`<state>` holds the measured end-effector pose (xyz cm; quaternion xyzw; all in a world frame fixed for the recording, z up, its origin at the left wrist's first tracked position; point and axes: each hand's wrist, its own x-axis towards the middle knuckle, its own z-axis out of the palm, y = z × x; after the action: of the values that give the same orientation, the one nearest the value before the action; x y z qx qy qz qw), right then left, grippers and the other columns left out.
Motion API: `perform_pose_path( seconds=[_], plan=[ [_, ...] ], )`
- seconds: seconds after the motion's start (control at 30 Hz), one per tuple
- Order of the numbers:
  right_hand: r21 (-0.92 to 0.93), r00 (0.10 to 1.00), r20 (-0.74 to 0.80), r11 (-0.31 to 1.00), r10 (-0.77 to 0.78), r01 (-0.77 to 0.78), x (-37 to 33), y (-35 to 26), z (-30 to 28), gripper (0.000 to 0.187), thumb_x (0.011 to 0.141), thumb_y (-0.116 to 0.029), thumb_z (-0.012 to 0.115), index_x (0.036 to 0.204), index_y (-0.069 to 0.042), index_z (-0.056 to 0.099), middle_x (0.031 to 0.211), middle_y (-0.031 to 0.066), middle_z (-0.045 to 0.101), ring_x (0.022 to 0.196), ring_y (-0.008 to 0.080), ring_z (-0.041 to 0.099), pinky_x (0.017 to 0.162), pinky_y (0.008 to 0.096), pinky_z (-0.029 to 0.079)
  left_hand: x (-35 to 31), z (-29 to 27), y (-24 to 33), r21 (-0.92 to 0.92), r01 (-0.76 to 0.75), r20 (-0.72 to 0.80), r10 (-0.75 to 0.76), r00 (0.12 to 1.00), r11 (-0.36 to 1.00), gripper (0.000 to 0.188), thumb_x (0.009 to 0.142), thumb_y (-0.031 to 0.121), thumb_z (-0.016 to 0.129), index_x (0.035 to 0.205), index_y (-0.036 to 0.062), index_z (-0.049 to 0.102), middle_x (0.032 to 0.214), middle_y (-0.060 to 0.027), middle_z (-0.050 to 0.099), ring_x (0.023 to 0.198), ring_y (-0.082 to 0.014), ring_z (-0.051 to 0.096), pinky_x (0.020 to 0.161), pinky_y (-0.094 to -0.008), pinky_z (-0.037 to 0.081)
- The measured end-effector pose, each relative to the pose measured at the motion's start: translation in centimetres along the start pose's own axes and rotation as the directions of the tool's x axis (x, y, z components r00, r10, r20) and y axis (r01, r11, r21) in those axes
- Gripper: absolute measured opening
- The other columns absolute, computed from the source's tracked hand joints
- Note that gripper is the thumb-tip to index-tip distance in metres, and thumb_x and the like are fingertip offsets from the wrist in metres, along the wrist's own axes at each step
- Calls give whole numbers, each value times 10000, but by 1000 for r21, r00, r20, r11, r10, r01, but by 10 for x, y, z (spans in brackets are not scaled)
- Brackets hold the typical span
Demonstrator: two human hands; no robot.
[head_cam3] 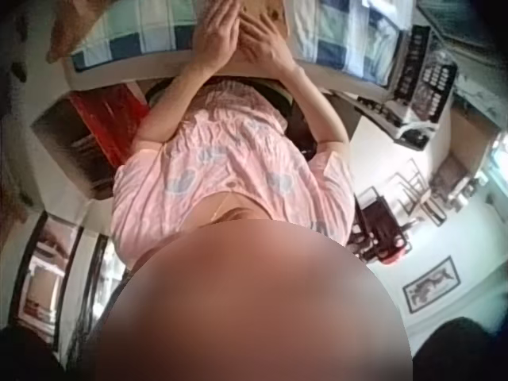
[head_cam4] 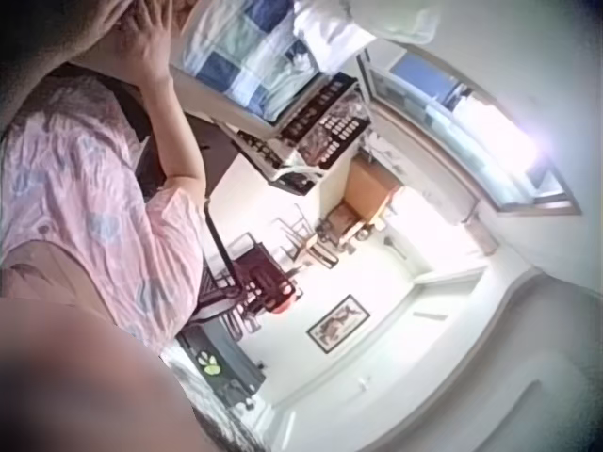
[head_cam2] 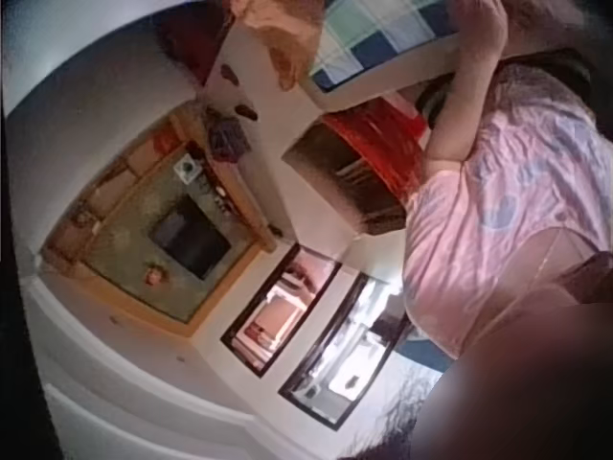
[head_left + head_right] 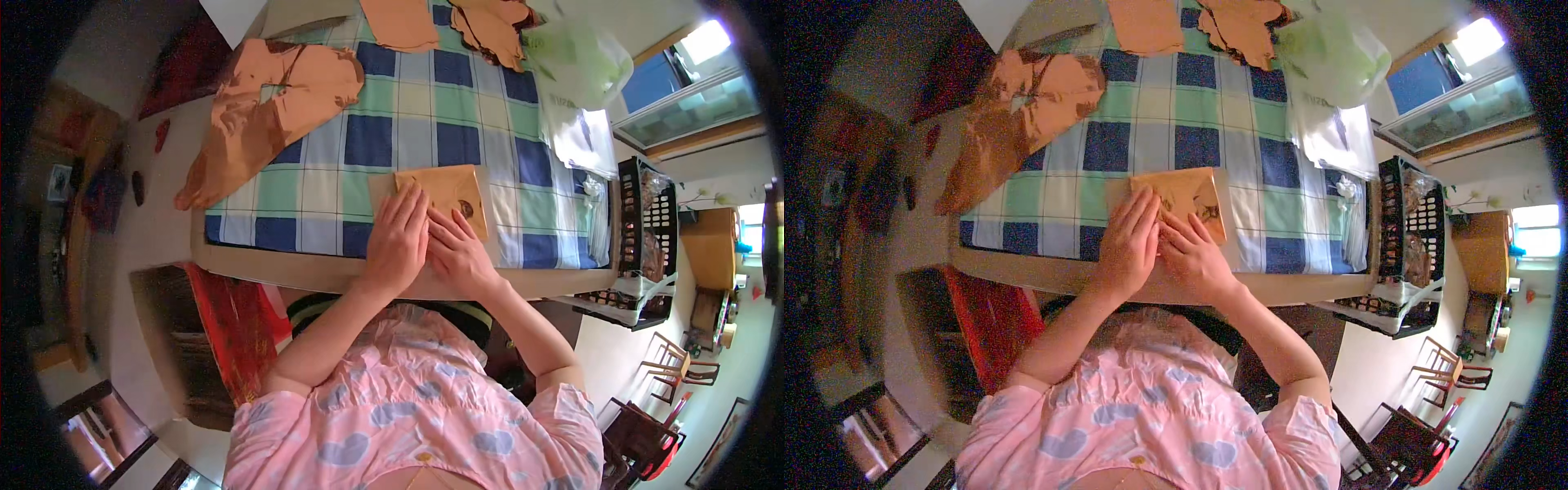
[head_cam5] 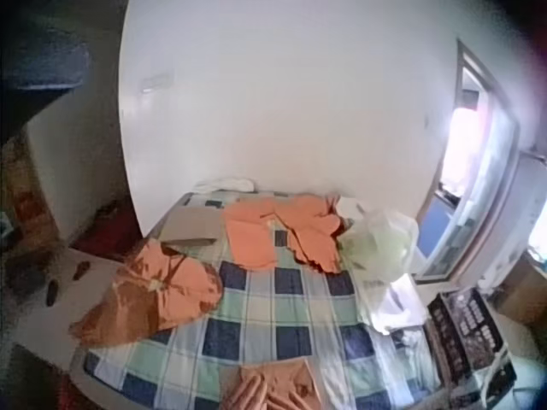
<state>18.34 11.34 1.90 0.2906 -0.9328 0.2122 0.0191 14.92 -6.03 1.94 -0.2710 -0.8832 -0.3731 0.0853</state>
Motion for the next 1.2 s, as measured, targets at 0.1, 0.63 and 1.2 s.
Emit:
perform_pose_path(
  seconds=[0.1, 0.63, 1.2],
  plan=[
    [28, 999, -37, 999, -33, 34, 4, -3, 0, 406, 809, -83, 590, 1212, -30, 585, 1398, 126, 480, 1365, 297, 384, 1124, 533, 262, 12, 22, -23, 143, 17, -29, -13, 1000, 990, 445, 931, 126, 510, 1344, -34, 469, 1429, -198, 431, 1348, -347, 380, 1131, -473, 277],
    [7, 953, -227, 979, 202, -206, 53, 28, 5, 452, 891, -126, 541, 1331, -28, 510, 1356, 165, 524, 1309, 320, 446, 1095, 494, 312, 14, 31, -28, 360, -15, 137, -36, 990, 933, 549, 898, 193, 519, 1392, -21, 412, 1479, -167, 383, 1413, -320, 291, 1140, -498, 241],
    [105, 930, -204, 951, 306, -289, 43, 122, -50, 94, 809, -182, 654, 839, -94, 666, 961, 104, 621, 966, 328, 571, 826, 420, 453, 16, 21, -20, 319, 19, 50, -37, 998, 948, 504, 901, 201, 557, 1356, 18, 443, 1430, -333, 324, 1360, -483, 279, 1141, -556, 207]
  ],
)
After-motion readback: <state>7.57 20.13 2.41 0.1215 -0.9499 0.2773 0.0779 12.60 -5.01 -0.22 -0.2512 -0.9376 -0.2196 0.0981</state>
